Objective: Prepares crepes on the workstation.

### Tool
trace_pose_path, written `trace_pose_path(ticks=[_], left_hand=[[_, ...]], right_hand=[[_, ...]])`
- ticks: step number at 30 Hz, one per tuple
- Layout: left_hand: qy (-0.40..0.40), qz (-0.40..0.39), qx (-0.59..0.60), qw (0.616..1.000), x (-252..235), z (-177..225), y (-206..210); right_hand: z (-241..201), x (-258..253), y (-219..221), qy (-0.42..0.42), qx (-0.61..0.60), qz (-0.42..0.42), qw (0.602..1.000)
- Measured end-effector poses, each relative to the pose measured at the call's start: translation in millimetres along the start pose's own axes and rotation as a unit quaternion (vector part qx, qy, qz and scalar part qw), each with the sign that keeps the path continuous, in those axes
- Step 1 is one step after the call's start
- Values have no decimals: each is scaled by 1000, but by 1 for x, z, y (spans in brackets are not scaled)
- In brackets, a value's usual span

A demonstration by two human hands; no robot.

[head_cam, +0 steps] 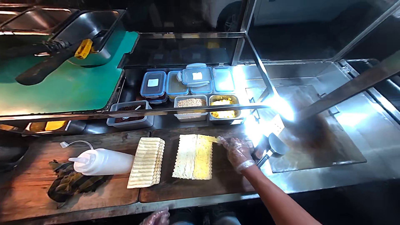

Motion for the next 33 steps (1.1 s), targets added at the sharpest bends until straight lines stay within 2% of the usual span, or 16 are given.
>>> trace_pose_path(ticks=[2, 4, 6, 8, 9, 10, 12, 15, 17, 18, 20, 22, 26, 28, 30, 33], left_hand=[[80, 27, -80, 993, -30, 65, -9], [131, 50, -205, 969, -92, 117, -18], [128, 18, -282, 951, -174, 141, -23], [117, -39, -310, 943, -238, 146, -28], [106, -51, -300, 947, -256, 138, -29], [94, -50, -275, 956, -260, 127, -29], [46, 0, -237, 970, -227, 108, -31], [-70, 41, -174, 981, -114, 100, -3], [-62, 12, -33, 997, -52, 103, 29], [-39, 20, 30, 999, -39, 103, 38], [8, 90, 27, 996, -47, 106, 34], [8, 167, -105, 980, -86, 110, 11], [-91, 86, -168, 978, -147, 102, -5], [-98, 59, -157, 981, -149, 96, -4], [-84, 47, -132, 987, -145, 91, -7], [-47, 85, -25, 995, -120, 81, -4]], right_hand=[[-6, 34, 5, 24, -90, 29, 995], [-32, 77, 29, 1, -303, 34, 952], [-70, 112, 69, 22, -571, -5, 821], [-109, 134, 95, 89, -723, -37, 684], [-120, 134, 101, 109, -749, -30, 653], [-124, 127, 103, 113, -750, -10, 652], [-110, 98, 88, 105, -708, 39, 697], [-52, 46, 14, 90, -473, 120, 868], [-12, 8, -55, 70, -251, 137, 956], [1, -14, -85, 90, -165, 107, 976], [17, -56, -118, 159, -66, 14, 985], [20, -90, -126, 190, -15, -64, 980], [20, -99, -128, 108, 13, -152, 982], [24, -96, -126, 106, 27, -166, 980], [33, -100, -120, 55, -39, -118, 991], [31, -89, -125, 66, -115, -80, 988]])
Point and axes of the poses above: each hand's wrist, its own x-axis away from the middle knuckle, its own y-axis out of the palm, z = x × y, the point moved 4 cm from there along -x, towards the middle knuckle, and after that the axes turned 15 degrees about -z, right-handed, at the moved point
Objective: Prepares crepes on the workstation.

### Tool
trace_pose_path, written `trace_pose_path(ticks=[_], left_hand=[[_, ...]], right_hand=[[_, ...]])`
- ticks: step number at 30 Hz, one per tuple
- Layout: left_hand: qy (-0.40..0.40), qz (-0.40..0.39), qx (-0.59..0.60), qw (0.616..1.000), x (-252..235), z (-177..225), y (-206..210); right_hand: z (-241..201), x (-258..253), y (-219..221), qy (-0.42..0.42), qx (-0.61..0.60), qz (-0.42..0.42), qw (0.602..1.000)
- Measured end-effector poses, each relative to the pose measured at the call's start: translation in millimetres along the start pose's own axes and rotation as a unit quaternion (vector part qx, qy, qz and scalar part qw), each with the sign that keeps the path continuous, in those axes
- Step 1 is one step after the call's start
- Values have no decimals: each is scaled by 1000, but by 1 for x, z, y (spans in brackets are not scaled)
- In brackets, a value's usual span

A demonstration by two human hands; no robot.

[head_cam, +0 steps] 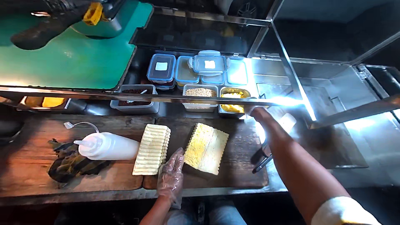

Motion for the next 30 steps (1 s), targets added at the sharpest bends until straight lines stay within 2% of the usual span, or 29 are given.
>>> trace_pose_path(ticks=[2, 4, 6, 7, 9, 10, 11, 13, 14, 17, 21, 23, 25, 28, 30], left_hand=[[10, 60, 183, 981, 17, -7, 9], [-60, 98, 382, 917, 33, -9, 26], [-154, 75, 504, 846, 43, -4, 41], [-182, 60, 545, 816, 43, 0, 49], [-201, 32, 588, 783, 42, 8, 61], [-199, 29, 596, 777, 40, 11, 65], [-196, 31, 599, 776, 39, 12, 67], [-196, 37, 598, 776, 37, 15, 66], [-198, 39, 594, 779, 37, 16, 65], [-196, 31, 579, 791, 36, 16, 63], [-190, 24, 570, 799, 36, 14, 64], [-188, 20, 560, 807, 33, 13, 61], [-188, 15, 558, 808, 33, 10, 61], [-191, 1, 563, 804, 32, 9, 60], [-194, 2, 560, 806, 33, 6, 59]], right_hand=[[-4, 12, -9, -6, -64, -23, 998], [4, 17, -1, -48, -212, 9, 976], [0, 47, 30, -80, -333, -25, 939], [-6, 67, 58, -104, -323, -53, 939], [-32, 110, 118, -75, -153, -120, 978], [-47, 128, 143, -36, -72, -126, 989], [-58, 141, 164, -6, -11, -91, 996], [-66, 162, 200, 4, 52, 39, 998], [-68, 174, 213, -3, 66, 76, 995], [-73, 189, 215, 10, 51, 60, 997], [-62, 148, 200, 21, 0, 30, 999], [-74, 169, 213, 11, 7, 18, 1000], [-81, 188, 216, 16, -12, -34, 999], [-62, 160, 198, 36, -31, 64, 997], [-52, 149, 201, 34, -11, 44, 998]])
Point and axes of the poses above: each hand's wrist, its own x-axis away from the middle knuckle, its own y-axis out of the palm, z = x × y, the point moved 4 cm from there along -x, towards the middle knuckle, and after that the axes turned 15 degrees about -z, right-handed, at the moved point
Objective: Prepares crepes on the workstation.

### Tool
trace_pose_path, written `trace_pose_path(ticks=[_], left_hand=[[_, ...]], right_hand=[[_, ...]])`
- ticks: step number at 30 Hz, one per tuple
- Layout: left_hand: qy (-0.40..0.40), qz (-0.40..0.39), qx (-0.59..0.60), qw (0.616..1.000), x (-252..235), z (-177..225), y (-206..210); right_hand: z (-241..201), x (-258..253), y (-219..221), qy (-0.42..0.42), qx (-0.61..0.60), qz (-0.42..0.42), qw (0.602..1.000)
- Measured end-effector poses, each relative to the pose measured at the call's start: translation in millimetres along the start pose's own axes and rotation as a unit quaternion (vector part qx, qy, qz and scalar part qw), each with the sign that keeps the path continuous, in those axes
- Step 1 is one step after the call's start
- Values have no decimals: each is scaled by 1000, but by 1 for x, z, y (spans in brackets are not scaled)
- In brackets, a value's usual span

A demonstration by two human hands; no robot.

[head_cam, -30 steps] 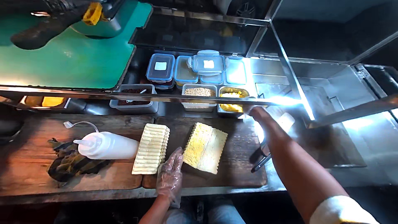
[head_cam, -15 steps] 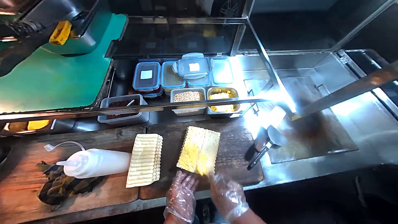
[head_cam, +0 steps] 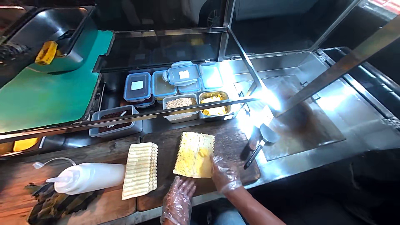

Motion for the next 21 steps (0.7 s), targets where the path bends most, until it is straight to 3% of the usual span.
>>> trace_pose_path(ticks=[4, 8, 12, 17, 21], left_hand=[[-3, -14, -10, 1000, -2, 2, -2], [-11, -13, -25, 1000, -4, 1, -3], [-20, -21, -44, 999, -5, 7, -4], [-12, -7, -51, 999, -7, 2, -6], [-21, 0, -59, 998, -7, 5, -4]], right_hand=[[-13, 43, 8, -8, -18, -117, 993], [12, 5, -16, 45, -18, -44, 998], [5, 60, 9, -29, 59, 62, 996], [6, 12, -14, 30, 41, -7, 999], [-9, 63, 2, -20, 8, -82, 996]])
Point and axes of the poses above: each hand's wrist, its own x-axis away from the middle knuckle, its own y-axis out of the palm, z = x × y, the point moved 4 cm from there along -x, towards the middle knuckle, and after that the axes turned 15 degrees about -z, right-handed, at the moved point
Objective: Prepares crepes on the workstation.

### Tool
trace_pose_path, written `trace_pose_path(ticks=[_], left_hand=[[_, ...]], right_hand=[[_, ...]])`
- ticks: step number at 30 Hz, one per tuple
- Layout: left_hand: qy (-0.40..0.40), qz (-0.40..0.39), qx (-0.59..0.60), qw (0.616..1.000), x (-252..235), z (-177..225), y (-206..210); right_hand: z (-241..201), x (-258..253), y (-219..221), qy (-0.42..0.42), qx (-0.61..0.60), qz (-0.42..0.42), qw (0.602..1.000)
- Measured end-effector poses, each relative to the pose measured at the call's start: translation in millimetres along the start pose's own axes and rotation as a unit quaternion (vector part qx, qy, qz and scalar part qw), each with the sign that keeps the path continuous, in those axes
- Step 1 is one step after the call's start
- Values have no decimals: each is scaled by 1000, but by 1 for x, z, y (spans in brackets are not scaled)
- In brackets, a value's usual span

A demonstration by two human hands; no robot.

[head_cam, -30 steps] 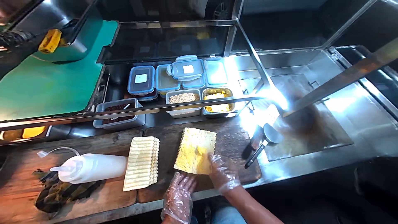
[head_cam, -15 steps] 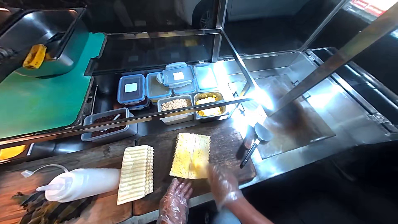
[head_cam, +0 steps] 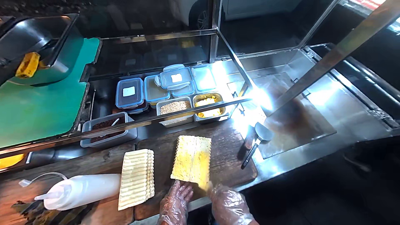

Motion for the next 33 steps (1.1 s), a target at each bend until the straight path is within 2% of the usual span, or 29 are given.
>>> trace_pose_path(ticks=[2, 5, 8, 10, 12, 14, 17, 19, 23, 25, 27, 28, 29, 31, 32, 33], left_hand=[[5, -6, -2, 1000, -2, -2, -2], [11, -6, -8, 1000, -3, -4, -5], [10, -2, -12, 1000, -3, -1, -6], [10, 0, -10, 1000, -3, -3, -4], [12, -6, -9, 1000, -3, -3, -3], [14, -4, -5, 1000, -4, -6, -4], [12, -7, -15, 1000, -4, -3, -6], [10, -17, -14, 1000, -4, -5, -7], [22, -12, -28, 999, -6, -8, -9], [19, -16, -36, 999, -6, -5, -10], [18, -21, -35, 999, -7, -5, -10], [21, -22, -34, 999, -8, -6, -10], [22, -23, -38, 999, -8, -7, -10], [26, -21, -43, 998, -8, -8, -10], [24, -21, -43, 999, -8, -7, -10], [20, -21, -44, 999, -7, -5, -10]], right_hand=[[6, -15, -15, 11, -43, 14, 999], [26, -70, -41, 52, -59, 18, 997], [15, -49, -20, 44, -48, -37, 997], [11, -39, -18, 8, -145, -78, 986], [16, -65, -36, -15, -238, -42, 970], [23, -90, -47, 35, -151, -21, 988], [10, -60, -21, 23, -53, -22, 998], [7, -47, -21, 7, -69, -29, 997], [21, -100, -60, 33, -58, 4, 998], [17, -93, -51, 11, -25, -23, 999], [12, -78, -43, -16, -69, -60, 996], [14, -82, -44, -38, -143, -64, 987], [20, -95, -45, -60, -260, -60, 962], [36, -120, -49, -43, -503, -35, 863], [43, -122, -51, -16, -575, -2, 818], [46, -115, -55, 17, -575, 26, 818]])
Point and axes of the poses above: each hand's wrist, its own x-axis away from the middle knuckle, its own y-axis out of the palm, z = x × y, the point moved 4 cm from there along -x, towards the middle knuckle, and after that the axes turned 15 degrees about -z, right-handed, at the moved point
